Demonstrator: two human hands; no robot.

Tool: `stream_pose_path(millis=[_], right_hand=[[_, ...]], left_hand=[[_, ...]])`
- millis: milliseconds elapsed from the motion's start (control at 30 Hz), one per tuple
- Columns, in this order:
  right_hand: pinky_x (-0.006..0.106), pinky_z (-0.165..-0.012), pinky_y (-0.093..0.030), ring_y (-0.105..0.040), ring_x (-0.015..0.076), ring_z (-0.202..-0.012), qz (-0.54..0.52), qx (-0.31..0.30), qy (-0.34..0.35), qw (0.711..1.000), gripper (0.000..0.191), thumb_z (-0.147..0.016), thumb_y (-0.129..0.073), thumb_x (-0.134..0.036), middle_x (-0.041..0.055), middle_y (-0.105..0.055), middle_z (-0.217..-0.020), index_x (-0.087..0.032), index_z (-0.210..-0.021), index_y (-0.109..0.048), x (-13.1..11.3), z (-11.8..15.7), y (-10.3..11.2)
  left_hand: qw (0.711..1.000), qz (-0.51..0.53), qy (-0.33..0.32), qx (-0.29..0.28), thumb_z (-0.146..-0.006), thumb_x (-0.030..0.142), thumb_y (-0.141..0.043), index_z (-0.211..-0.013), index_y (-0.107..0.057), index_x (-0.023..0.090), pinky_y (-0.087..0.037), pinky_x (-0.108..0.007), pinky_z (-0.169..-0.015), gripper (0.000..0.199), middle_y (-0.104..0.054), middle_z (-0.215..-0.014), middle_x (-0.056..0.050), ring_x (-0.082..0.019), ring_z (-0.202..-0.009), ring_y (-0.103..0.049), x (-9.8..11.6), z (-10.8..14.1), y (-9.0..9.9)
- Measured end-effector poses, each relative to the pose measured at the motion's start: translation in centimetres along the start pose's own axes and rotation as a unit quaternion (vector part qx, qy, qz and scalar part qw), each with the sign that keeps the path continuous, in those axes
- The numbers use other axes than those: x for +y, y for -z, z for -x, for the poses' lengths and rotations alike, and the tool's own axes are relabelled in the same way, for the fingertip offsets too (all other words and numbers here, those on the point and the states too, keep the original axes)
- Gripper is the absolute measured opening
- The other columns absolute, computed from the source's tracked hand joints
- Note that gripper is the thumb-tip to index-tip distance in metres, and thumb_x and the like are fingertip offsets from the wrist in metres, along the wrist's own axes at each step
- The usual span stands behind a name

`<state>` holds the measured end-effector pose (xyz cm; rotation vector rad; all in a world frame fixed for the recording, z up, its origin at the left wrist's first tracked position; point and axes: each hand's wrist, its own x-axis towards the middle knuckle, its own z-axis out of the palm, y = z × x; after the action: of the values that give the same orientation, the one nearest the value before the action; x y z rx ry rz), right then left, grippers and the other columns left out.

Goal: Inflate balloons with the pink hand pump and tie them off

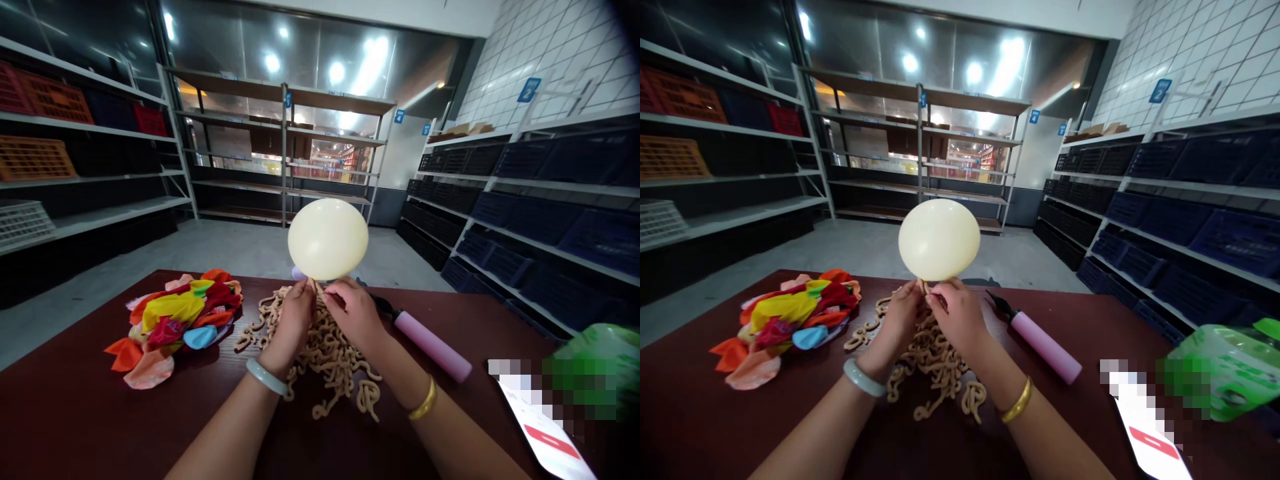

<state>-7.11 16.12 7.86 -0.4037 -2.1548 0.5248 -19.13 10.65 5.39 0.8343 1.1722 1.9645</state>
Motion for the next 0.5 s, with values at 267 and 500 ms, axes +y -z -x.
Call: stream_pose_path(millis=[267,500], right_hand=[[0.036,-0.093,-0.045,-0.057,0.0189,-0.102,-0.061,-0.007,0.112,0.992,0.015,-0.092,-0.052,-0.02,0.0059,-0.064,-0.103,-0.022,-0.087,-0.065,0.9,0.7,1.1],[0.032,-0.083,-0.048,-0.06,0.0163,-0.088,-0.113,0.065,0.06,0.99,0.01,-0.085,-0.058,-0.012,0.002,-0.064,-0.089,-0.022,-0.083,-0.058,1.1,1.0,1.8]], left_hand=[[0.964,-0.203,-0.17,-0.021,-0.082,0.026,-0.055,-0.083,-0.062,0.017,-0.045,-0.029,-0.075,0.011,-0.064,-0.082,-0.003,-0.018,-0.079,-0.058,-2.3,0.8,-0.9],[0.964,-0.188,-0.187,-0.035,-0.09,0.029,-0.05,-0.086,-0.061,0.016,-0.043,-0.027,-0.071,0.017,-0.063,-0.083,-0.004,-0.017,-0.077,-0.056,-2.2,2.0,-2.1]])
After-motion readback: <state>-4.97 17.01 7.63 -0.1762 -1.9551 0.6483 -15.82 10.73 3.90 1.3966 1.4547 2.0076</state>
